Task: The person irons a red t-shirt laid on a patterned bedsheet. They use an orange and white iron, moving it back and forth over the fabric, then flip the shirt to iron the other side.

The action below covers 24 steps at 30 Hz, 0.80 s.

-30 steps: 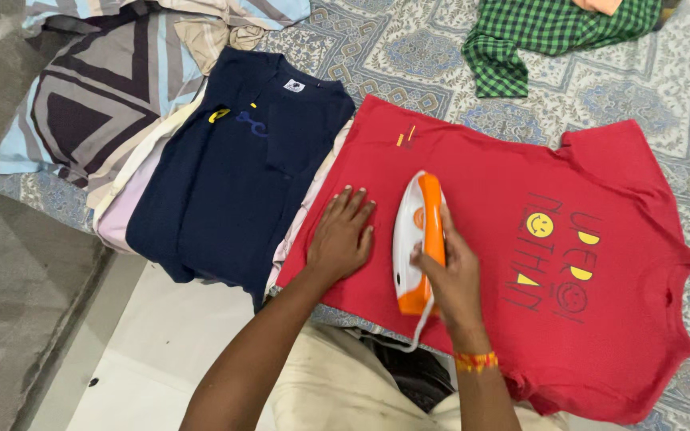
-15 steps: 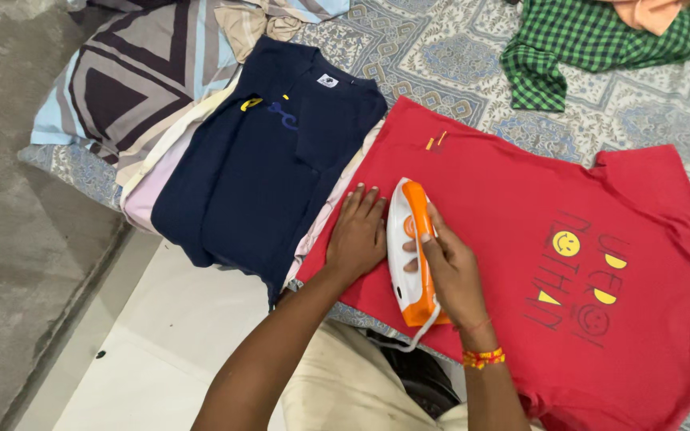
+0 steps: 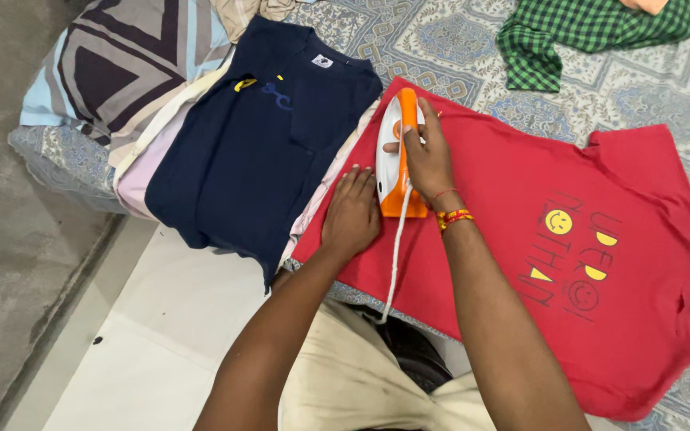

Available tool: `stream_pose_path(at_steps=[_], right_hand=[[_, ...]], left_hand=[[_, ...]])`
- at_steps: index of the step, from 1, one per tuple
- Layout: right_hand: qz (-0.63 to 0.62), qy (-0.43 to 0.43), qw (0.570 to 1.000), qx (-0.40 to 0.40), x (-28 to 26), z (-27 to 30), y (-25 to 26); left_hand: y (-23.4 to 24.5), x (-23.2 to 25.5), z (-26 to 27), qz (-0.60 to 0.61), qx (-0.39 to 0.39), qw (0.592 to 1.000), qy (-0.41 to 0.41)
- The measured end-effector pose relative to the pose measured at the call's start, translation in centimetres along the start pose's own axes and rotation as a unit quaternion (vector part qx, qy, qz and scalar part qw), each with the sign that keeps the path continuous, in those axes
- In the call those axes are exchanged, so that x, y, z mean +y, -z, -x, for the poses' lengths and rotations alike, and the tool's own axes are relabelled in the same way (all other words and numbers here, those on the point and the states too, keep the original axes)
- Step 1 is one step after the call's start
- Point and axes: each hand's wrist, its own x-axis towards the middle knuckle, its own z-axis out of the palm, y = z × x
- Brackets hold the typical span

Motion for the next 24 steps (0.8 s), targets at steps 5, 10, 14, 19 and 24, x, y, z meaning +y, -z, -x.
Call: stream_pose_path(at_steps=[5, 10, 14, 19, 24], right_hand=[[0.166, -0.024, 0.984, 0.058, -3.4, 3.2, -1.4], [0.240, -0.067, 0.967, 0.054, -6.4, 13.9, -1.0], [0.263, -0.059, 0.961, 0.068, -6.8, 15.4, -0.5], [0.233, -0.045, 0.965, 0.114, -5.4, 6.9, 0.9], [0.250, -0.050, 0.964, 0.082, -6.4, 6.3, 2.4]], left_hand=[[-0.2, -0.1, 0.1, 0.005, 0.007, 1.000, 0.004], [-0.2, -0.4, 0.2, -0.024, -0.008, 1.000, -0.011], [-0.1, -0.2, -0.1, -0.032, -0.019, 0.999, -0.009], [-0.1, 0.0, 0.2, -0.031, -0.027, 0.999, 0.002], [0.0, 0.0, 0.1, -0.045, -0.020, 0.999, -0.013]])
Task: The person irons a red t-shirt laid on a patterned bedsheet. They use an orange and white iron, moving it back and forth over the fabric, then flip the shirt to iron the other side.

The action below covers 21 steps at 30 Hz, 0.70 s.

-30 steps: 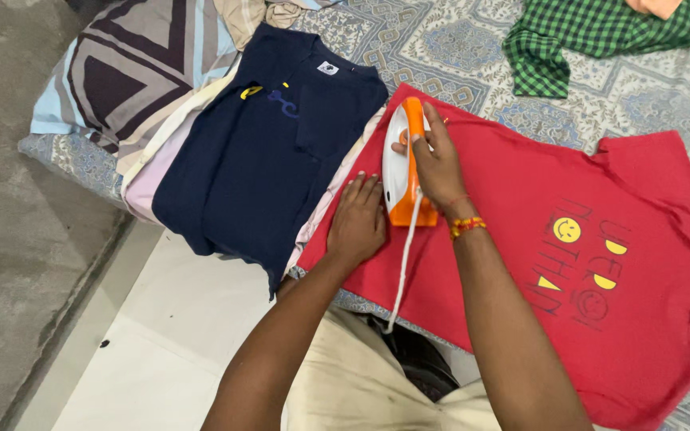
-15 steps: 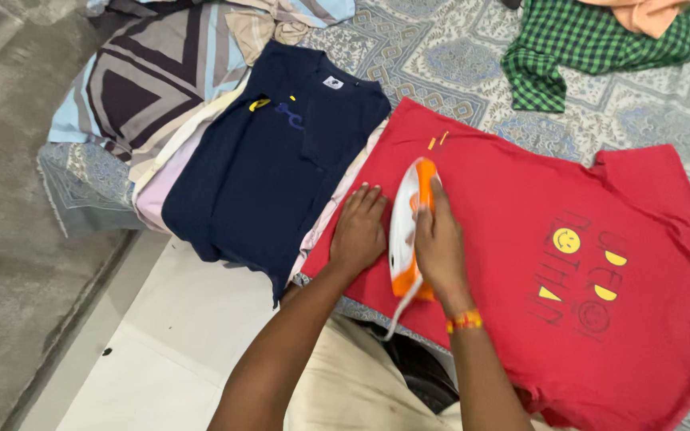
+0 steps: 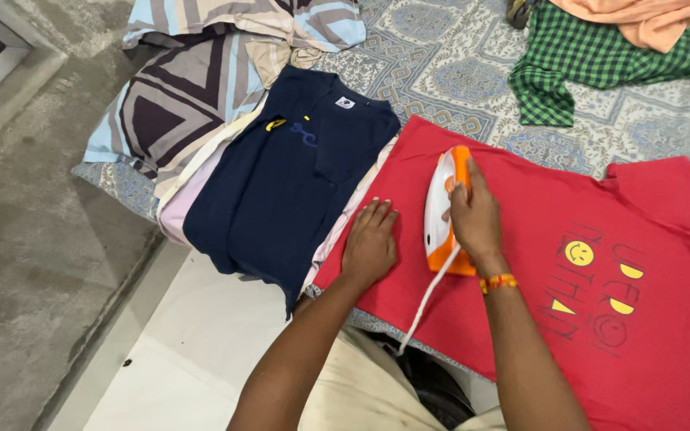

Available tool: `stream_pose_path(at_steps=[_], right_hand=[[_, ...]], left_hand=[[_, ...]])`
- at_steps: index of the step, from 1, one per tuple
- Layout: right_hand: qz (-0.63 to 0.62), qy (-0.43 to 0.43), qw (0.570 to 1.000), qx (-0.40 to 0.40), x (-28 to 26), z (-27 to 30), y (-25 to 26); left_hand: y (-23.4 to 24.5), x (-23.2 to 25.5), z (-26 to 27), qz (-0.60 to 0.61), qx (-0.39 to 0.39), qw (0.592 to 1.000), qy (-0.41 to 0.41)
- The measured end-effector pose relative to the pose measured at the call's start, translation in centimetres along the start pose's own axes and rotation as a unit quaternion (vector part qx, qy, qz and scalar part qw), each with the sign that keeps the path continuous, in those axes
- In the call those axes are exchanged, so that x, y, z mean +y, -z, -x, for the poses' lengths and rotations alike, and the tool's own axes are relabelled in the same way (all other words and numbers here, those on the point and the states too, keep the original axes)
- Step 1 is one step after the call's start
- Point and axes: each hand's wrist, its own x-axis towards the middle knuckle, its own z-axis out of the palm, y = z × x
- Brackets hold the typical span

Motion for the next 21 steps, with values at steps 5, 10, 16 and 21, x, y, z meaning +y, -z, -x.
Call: stream_pose_path(at_steps=[5, 10, 16, 21], right_hand=[[0.025, -0.066, 0.997, -0.034, 0.2, 9.5, 2.6], [0.037, -0.024, 0.999, -0.017, 0.8, 8.9, 2.5], [0.055, -0.005, 0.998, 0.035, -0.6, -0.9, 1.3], [0.103, -0.027, 0.993, -0.049, -0.5, 6.2, 3.7]], left_hand=[[0.8, 0.8, 0.1, -0.008, -0.021, 0.999, -0.028], [0.9, 1.2, -0.4, -0.036, -0.053, 0.997, -0.040], [0.9, 0.9, -0.5, -0.018, -0.069, 0.997, -0.011], [0.8, 0.6, -0.6, -0.030, -0.069, 0.997, -0.028]])
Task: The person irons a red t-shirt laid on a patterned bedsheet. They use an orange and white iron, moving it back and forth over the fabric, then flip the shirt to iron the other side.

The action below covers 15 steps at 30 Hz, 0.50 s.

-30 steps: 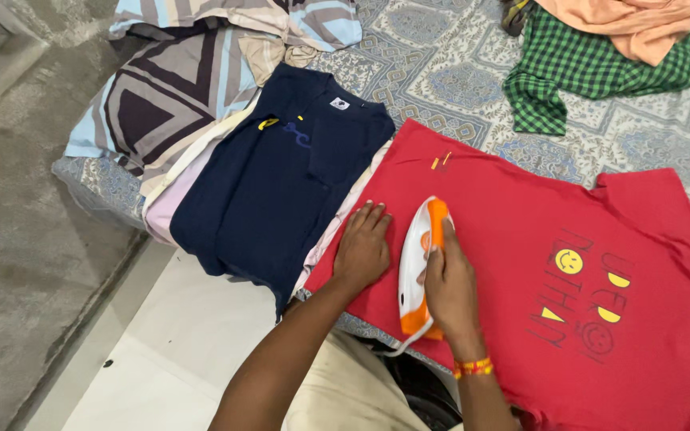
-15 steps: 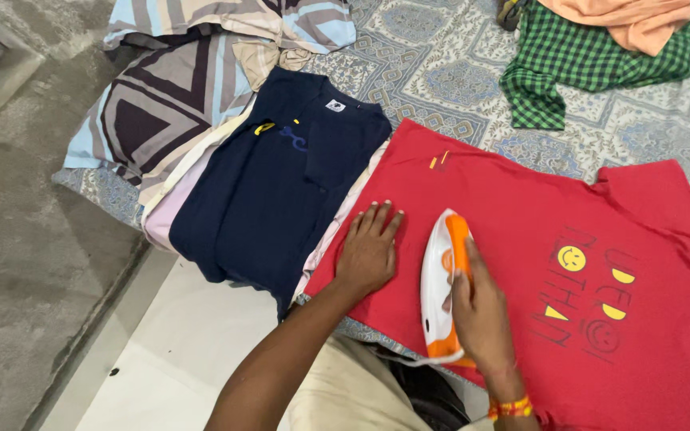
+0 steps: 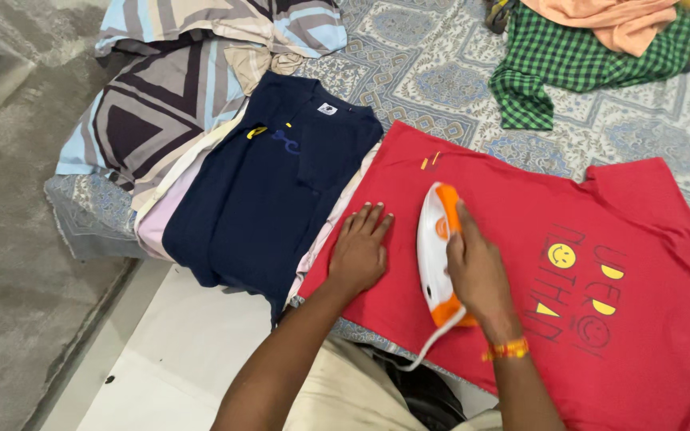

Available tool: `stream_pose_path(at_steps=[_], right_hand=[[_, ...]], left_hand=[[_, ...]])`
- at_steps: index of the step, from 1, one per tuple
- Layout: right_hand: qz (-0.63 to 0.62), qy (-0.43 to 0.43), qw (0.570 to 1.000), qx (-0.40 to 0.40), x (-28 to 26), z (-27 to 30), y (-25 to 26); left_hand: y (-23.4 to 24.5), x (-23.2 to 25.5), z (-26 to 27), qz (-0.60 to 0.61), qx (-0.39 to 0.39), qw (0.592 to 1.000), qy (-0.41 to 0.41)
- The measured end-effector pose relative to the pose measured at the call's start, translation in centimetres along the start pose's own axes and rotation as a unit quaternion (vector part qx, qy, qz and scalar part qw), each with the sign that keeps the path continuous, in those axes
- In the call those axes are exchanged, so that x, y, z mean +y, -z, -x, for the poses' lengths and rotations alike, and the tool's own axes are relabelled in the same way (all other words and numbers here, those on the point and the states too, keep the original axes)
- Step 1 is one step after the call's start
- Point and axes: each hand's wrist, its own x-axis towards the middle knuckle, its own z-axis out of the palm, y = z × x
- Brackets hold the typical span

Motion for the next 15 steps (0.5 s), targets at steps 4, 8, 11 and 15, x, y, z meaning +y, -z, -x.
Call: stream_pose_path(at_steps=[4, 8, 11, 15], right_hand=[[0.201, 0.122, 0.969, 0.069, 3.0, 7.9, 1.0], [0.309, 0.033, 0.947, 0.085, 6.2, 8.6, 3.7], [0.335, 0.003, 0.934, 0.122, 8.4, 5.8, 7.1], [0.319, -0.020, 0.937, 0.138, 9.2, 6.7, 8.7]], left_hand=[[-0.8, 0.5, -0.5, -0.094, -0.018, 0.992, -0.082], [-2.8, 2.4, -1.5, -0.134, -0.004, 0.960, -0.245], [-3.1, 5.5, -2.1, -0.130, -0.104, 0.967, -0.190], [-2.5, 11.3, -3.0, -0.109, -0.185, 0.972, -0.090]])
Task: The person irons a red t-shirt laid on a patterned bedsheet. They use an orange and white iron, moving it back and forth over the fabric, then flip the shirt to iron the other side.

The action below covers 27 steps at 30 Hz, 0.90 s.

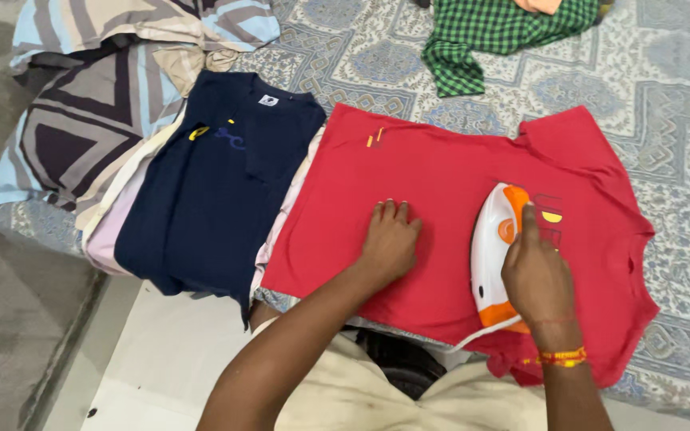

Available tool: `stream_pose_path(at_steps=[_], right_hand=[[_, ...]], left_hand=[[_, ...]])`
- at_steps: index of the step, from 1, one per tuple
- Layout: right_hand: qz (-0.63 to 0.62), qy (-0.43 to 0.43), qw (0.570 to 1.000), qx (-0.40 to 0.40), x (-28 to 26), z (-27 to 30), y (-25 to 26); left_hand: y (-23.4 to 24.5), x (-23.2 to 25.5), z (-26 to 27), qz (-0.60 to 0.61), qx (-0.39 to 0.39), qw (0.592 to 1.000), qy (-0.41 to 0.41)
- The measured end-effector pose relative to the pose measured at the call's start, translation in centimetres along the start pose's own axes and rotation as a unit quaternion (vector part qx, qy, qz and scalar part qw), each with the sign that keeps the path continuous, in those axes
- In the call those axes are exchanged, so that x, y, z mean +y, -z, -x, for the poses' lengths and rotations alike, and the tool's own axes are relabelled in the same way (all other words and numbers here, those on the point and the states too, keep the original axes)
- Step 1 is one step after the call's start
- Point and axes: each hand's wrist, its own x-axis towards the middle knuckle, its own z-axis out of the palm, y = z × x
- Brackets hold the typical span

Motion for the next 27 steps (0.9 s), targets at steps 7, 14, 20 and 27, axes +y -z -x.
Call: stream_pose_path(at_steps=[7, 14, 20, 27], right_hand=[[-0.020, -0.062, 0.997, -0.046, 0.5, 8.1, 1.9], [0.000, -0.076, 0.997, 0.029, 4.9, -2.5, 0.9], [-0.005, -0.052, 0.999, 0.006, 5.6, -0.9, 2.1], [0.054, -0.128, 0.990, -0.001, 5.8, 7.9, 4.6]], left_hand=[[-2.2, 8.1, -2.6, 0.124, 0.144, 0.976, -0.109], [-2.7, 8.1, -3.0, 0.152, 0.126, 0.973, -0.116], [-2.9, 8.3, -2.3, 0.144, 0.141, 0.973, -0.115], [-2.6, 8.3, -2.7, 0.136, 0.137, 0.973, -0.130]])
